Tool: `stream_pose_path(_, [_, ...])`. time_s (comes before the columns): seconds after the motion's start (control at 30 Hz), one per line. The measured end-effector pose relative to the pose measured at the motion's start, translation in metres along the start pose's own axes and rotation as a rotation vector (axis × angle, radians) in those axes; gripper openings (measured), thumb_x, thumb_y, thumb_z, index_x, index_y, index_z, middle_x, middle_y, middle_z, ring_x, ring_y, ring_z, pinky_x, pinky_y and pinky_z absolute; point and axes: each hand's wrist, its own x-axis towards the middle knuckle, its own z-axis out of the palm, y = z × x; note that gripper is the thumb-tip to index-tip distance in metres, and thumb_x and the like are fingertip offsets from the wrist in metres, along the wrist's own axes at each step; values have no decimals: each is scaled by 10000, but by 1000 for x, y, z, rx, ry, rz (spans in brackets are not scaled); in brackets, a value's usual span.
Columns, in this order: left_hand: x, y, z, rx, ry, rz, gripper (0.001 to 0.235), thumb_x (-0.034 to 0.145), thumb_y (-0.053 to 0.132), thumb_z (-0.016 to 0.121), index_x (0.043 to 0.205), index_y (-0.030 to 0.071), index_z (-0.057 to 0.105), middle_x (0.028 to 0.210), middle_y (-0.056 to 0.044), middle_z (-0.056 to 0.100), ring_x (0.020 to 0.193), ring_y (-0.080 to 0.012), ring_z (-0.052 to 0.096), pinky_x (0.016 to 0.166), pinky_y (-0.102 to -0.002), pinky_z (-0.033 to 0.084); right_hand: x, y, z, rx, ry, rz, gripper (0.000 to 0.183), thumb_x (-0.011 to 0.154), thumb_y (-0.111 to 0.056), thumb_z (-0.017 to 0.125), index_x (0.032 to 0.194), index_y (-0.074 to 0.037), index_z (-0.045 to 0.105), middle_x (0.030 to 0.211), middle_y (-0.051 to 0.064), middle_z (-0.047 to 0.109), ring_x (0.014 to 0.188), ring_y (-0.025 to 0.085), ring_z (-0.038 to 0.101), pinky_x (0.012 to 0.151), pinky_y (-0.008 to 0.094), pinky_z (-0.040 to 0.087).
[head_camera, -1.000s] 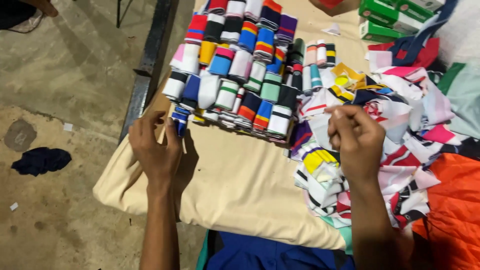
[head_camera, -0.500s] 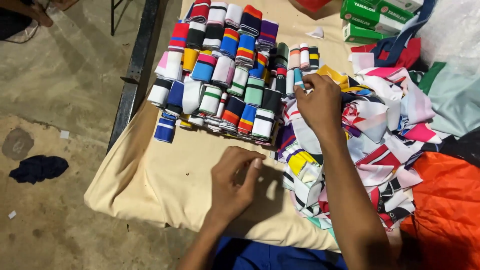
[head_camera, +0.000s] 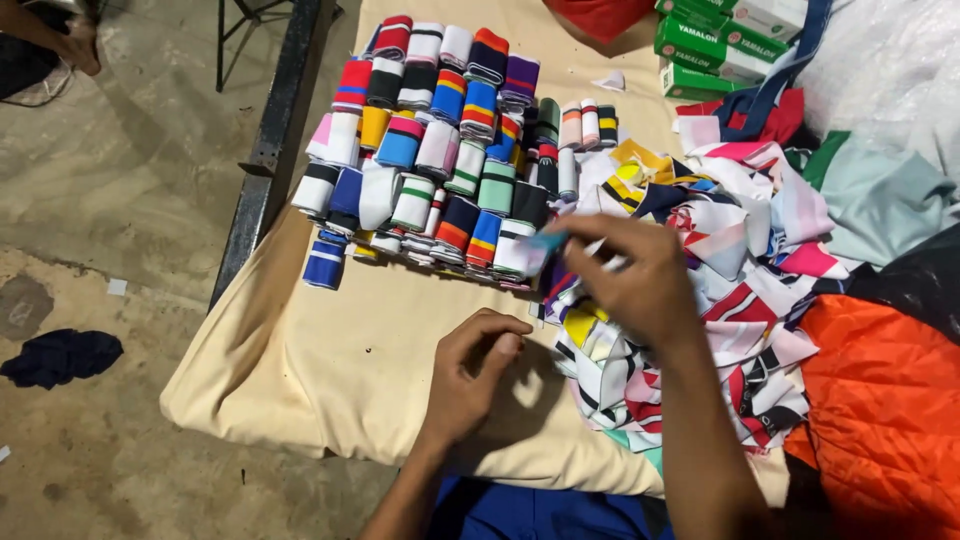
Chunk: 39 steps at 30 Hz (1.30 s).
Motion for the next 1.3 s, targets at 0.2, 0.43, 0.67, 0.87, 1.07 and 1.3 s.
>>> stream_pose_path(0.2, [-12, -16, -12, -425, 171, -108, 538, 1000, 419, 583, 1296, -29, 627, 1004, -189, 686, 895, -210, 658, 708, -372, 608, -13, -24, 47, 218, -139, -127, 311, 879, 58, 634, 1101, -107, 776, 998, 141, 787, 893, 334, 768, 755, 402, 612])
stream_pose_path(0.43, [-23, -36, -44, -192, 298, -179, 309, 993, 214, 663, 1233, 21, 693, 928, -114, 730, 850, -171, 691, 722, -333, 626, -17, -15, 93, 271, -234, -162, 216, 950, -65, 656, 1126, -120, 768, 1023, 124, 777, 962, 327, 757, 781, 383, 608])
stream_pose_path(0.67, [-23, -25, -89, 264, 528, -67, 202, 949, 100, 743, 1130, 10, 727, 935, -177, 742, 795, -255, 723, 638, -357, 637, -7, -32, 140, 340, -227, 36, 200, 938, -47, 701, 1122, -97, 762, 937, 168, 775, 820, 298, 779, 627, 331, 645])
stream_pose_path(0.87, [-17, -26, -117, 823, 552, 114, 102, 969, 155, 757, 1045, 88, 743, 871, -66, 726, 689, -233, 732, 556, -363, 599, 14, -36, 178, 476, -271, 322, 215, 931, -21, 655, 1088, -91, 783, 810, 174, 763, 694, 224, 771, 575, 300, 659])
stream_pose_path(1.07, [-1, -40, -132, 1066, 570, -21, 102, 955, 289, 742, 1009, 204, 757, 843, -4, 662, 695, -293, 708, 574, -480, 593, 25, -26, 203, 377, -202, 320, 244, 917, -8, 659, 1074, -134, 797, 759, 171, 759, 698, 212, 783, 619, 293, 665])
stream_pose_path(1.3, [9, -31, -131, 1106, 609, -125, 149, 958, 372, 667, 951, 244, 743, 808, 34, 628, 715, -299, 718, 600, -488, 596, 22, -11, 200, 126, -203, 130, 236, 932, -63, 697, 1153, -114, 763, 762, 169, 740, 697, 274, 769, 592, 356, 635])
